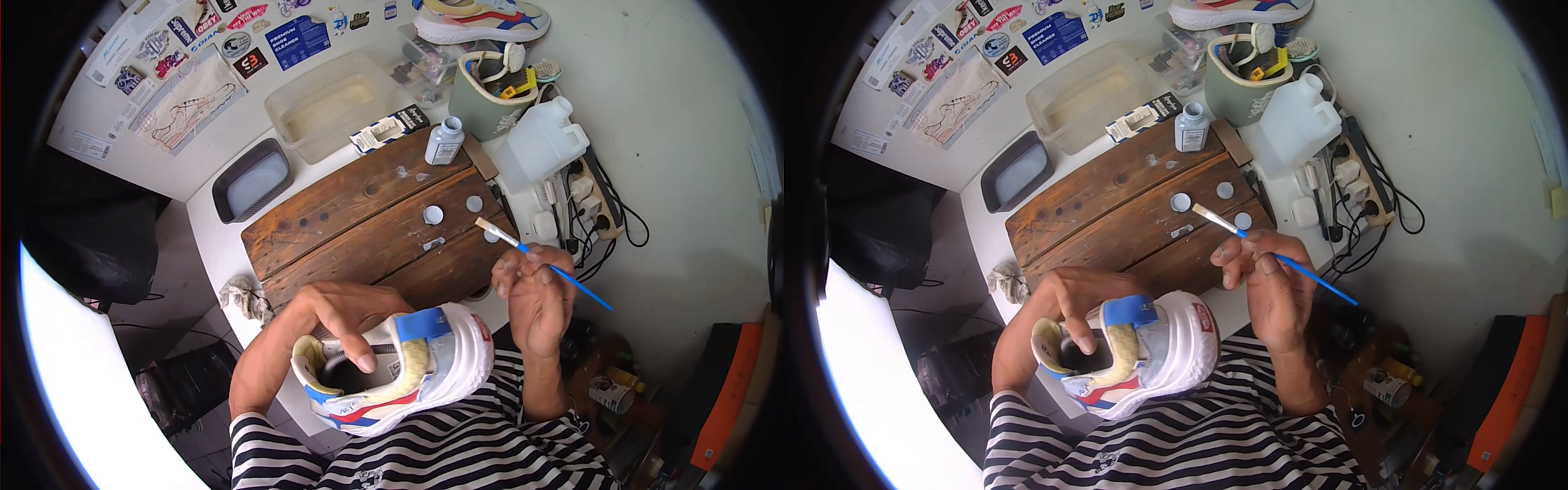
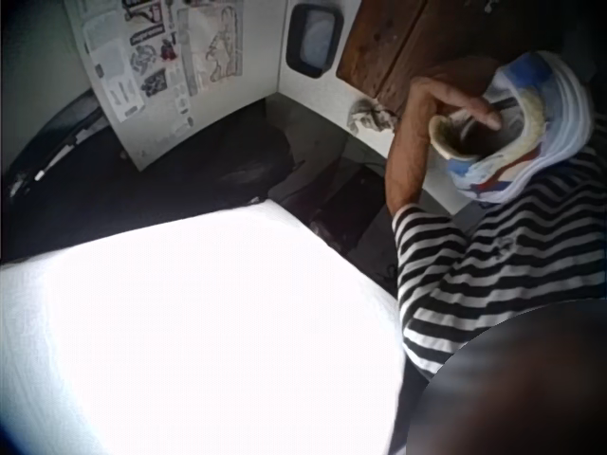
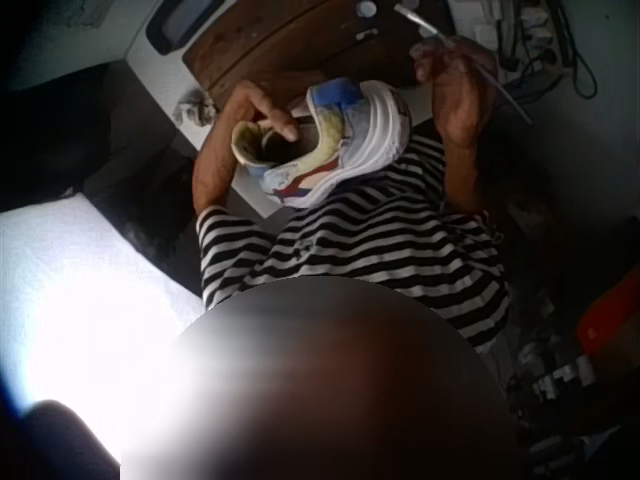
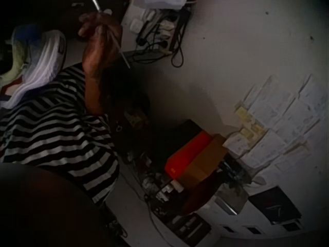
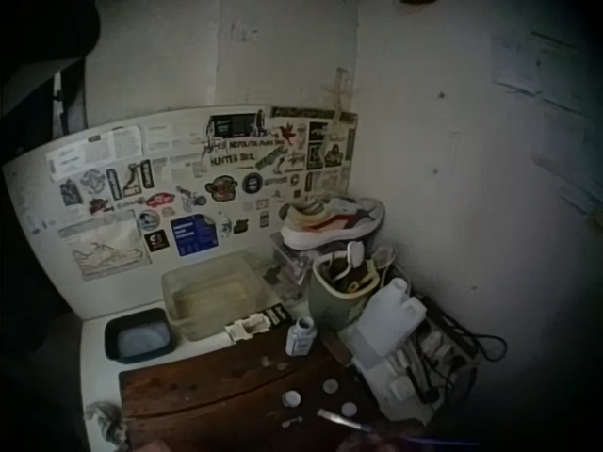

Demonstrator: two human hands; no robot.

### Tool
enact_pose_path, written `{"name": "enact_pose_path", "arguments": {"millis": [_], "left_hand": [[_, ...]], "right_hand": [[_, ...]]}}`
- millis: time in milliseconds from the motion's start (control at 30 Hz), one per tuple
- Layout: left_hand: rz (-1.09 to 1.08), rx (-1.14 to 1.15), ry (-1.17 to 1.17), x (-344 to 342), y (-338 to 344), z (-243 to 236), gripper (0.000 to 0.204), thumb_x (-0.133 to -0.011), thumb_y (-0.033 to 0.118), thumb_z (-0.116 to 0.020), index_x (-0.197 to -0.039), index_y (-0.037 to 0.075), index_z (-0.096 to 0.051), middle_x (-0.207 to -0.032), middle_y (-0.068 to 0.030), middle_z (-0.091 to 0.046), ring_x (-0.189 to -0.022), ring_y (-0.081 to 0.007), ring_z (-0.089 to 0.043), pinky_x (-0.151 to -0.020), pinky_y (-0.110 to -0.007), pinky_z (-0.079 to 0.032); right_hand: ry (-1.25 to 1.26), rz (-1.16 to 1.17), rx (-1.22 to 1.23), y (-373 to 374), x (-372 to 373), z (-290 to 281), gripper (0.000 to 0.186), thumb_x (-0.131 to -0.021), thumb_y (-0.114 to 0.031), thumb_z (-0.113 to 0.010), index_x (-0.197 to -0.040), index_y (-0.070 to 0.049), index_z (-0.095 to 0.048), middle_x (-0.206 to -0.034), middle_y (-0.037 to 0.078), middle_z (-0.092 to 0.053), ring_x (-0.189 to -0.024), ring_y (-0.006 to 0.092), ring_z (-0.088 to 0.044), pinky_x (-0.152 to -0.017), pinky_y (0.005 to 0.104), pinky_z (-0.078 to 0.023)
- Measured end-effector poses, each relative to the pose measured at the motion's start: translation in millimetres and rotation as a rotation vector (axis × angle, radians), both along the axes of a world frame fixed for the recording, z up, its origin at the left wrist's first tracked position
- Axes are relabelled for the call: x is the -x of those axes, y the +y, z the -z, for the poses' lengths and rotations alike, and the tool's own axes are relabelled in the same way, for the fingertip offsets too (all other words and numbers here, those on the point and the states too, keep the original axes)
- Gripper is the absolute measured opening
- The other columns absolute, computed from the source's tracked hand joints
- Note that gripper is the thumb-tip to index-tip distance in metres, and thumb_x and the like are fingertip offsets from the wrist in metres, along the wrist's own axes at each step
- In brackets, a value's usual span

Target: The person is painting the white details onto the midsole and side of a multi-colored sneaker using a small brush.

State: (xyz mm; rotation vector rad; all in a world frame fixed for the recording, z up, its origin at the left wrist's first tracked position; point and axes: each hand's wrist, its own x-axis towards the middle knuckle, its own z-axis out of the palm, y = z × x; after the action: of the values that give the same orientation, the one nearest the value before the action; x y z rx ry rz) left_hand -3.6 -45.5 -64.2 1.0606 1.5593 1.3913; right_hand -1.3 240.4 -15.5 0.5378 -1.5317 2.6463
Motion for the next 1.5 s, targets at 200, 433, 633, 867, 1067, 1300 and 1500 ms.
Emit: {"name": "enact_pose_path", "arguments": {"millis": [200,433,633,867,1067,1300,1500], "left_hand": [[-0.098,0.202,0.012,13.1,10.2,-77.3,0.108,-0.062,0.069,-0.078,-0.131,-0.011,-0.058,-0.113,-0.0283,-0.069,-0.102,-0.0377,-0.067,-0.092,-0.042,-0.051],[0.253,0.357,0.011,48.3,18.2,-107.3,0.097,-0.062,0.056,-0.086,-0.126,-0.011,-0.058,-0.1,-0.0209,-0.073,-0.093,-0.0287,-0.071,-0.082,-0.037,-0.055],[0.239,0.669,-0.332,67.4,19.7,-120.4,0.105,-0.059,0.052,-0.091,-0.133,-0.011,-0.053,-0.111,-0.0225,-0.071,-0.102,-0.0311,-0.07,-0.091,-0.038,-0.055],[0.349,0.884,-0.238,85.1,15.9,-110.2,0.11,-0.063,0.048,-0.095,-0.142,-0.01,-0.045,-0.131,-0.0236,-0.062,-0.119,-0.0313,-0.062,-0.103,-0.038,-0.05],[0.391,1.085,-0.014,92.9,29.7,-97.6,0.115,-0.058,0.057,-0.093,-0.141,-0.007,-0.046,-0.132,-0.0245,-0.061,-0.121,-0.0336,-0.061,-0.103,-0.038,-0.05],[0.133,1.105,0.223,82.6,15.9,-102.4,0.116,-0.06,0.059,-0.09,-0.146,-0.003,-0.043,-0.136,-0.0251,-0.059,-0.125,-0.0378,-0.058,-0.103,-0.043,-0.049],[-0.759,0.678,1.086,-12.3,52.9,-164.0,0.067,-0.063,0.04,-0.09,-0.115,0.005,-0.065,-0.105,-0.0116,-0.065,-0.095,-0.0301,-0.062,-0.077,-0.042,-0.047]], "right_hand": [[-0.223,-0.158,0.091,15.5,-28.0,20.4,0.058,-0.097,-0.04,-0.065,-0.138,-0.007,-0.043,-0.135,0.025,-0.058,-0.117,0.0327,-0.06,-0.095,0.0462,-0.049],[0.257,-0.382,-0.1,20.0,-17.6,25.0,0.134,-0.047,-0.033,-0.105,-0.152,-0.011,-0.024,-0.158,0.027,-0.032,-0.141,0.0444,-0.042,-0.108,0.0571,-0.046],[0.348,-0.311,-0.297,5.0,-19.6,18.2,0.119,-0.058,-0.019,-0.1,-0.151,-0.007,-0.027,-0.156,0.029,-0.033,-0.139,0.039,-0.047,-0.109,0.0501,-0.047],[0.378,-0.152,-0.346,-13.1,-41.1,45.1,0.117,-0.061,-0.017,-0.099,-0.152,-0.005,-0.026,-0.158,0.029,-0.029,-0.136,0.0384,-0.05,-0.108,0.0511,-0.049],[0.41,-0.059,-0.501,-16.9,-50.2,73.4,0.122,-0.061,-0.017,-0.099,-0.153,-0.004,-0.021,-0.16,0.028,-0.022,-0.136,0.0396,-0.049,-0.106,0.0518,-0.052],[0.451,-0.056,-0.549,-19.7,-36.4,89.6,0.125,-0.063,-0.014,-0.097,-0.156,-0.003,-0.015,-0.163,0.028,-0.017,-0.136,0.0389,-0.05,-0.109,0.048,-0.049],[0.374,-0.055,-0.564,-13.8,-35.5,91.4,0.123,-0.064,-0.013,-0.097,-0.156,-0.003,-0.016,-0.162,0.028,-0.019,-0.134,0.0394,-0.051,-0.108,0.0481,-0.049]]}}
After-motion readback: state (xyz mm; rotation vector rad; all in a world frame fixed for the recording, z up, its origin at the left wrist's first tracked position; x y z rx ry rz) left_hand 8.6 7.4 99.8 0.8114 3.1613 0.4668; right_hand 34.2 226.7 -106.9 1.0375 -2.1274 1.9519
